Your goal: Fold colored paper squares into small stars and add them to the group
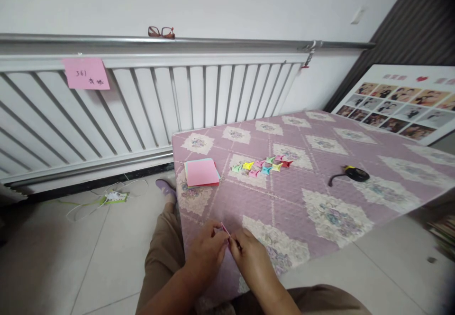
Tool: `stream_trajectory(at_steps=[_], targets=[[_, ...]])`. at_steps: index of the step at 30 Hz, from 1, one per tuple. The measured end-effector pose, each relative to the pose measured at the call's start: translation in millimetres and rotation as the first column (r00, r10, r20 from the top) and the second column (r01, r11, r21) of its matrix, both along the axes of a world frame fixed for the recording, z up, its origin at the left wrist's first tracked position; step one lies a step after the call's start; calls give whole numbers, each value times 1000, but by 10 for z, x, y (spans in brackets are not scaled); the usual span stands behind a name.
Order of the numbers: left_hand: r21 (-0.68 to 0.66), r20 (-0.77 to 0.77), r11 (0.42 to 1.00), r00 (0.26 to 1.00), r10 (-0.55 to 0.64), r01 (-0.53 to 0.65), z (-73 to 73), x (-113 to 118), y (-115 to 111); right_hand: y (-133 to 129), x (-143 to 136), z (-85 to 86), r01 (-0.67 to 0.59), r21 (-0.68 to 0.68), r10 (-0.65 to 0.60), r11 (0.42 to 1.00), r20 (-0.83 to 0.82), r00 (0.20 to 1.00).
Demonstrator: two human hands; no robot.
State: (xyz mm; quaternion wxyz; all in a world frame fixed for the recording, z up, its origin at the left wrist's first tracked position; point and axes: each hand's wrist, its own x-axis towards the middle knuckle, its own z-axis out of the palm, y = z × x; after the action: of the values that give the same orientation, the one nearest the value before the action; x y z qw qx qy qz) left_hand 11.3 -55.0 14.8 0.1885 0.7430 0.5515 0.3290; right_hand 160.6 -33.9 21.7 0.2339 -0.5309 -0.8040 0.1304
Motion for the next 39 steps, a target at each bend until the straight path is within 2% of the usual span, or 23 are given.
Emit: stream_trajectory(at_steps=[3, 6, 10, 14, 19, 23, 26, 29, 33, 39], targets=[[-38, -57, 999, 998, -14, 12, 33, -13, 11, -2, 0, -16, 2, 3, -2, 1000, -10, 1000], [-16, -142, 999, 989, -40, 39, 55, -29, 23, -4, 7, -7, -5, -6, 4, 1000, -43, 999], [5, -217, 989, 966, -140, 145, 94, -60, 65, -8, 21, 42, -12, -67, 5, 998, -101, 995], [-57, -249, 968, 935, -250, 244, 135, -111, 118, 5, 38, 56, -31, -131, 15, 991, -124, 992], [-124, -140, 924, 915, -378, 362, 209, -199, 162, 17, 60, 36, -53, -162, 36, 985, -105, 994], [-135, -51, 895, 899, -435, 425, 301, -270, 177, 8, 103, 130, -217, -157, 199, 964, -118, 973], [-160, -20, 871, 880, -474, 465, 358, -315, 174, 8, 142, 249, -339, -198, 326, 919, -96, 940], [-175, 34, 845, 861, -508, 506, 390, -354, 162, 10, 174, 355, -405, -264, 401, 875, -72, 913], [-186, 127, 820, 841, -526, 541, 428, -420, 143, -16, 209, 450, -458, -296, 453, 838, -89, 887], [-192, 246, 796, 813, -527, 574, 502, -524, 115, -68, 217, 545, -475, -312, 476, 823, -80, 876]])
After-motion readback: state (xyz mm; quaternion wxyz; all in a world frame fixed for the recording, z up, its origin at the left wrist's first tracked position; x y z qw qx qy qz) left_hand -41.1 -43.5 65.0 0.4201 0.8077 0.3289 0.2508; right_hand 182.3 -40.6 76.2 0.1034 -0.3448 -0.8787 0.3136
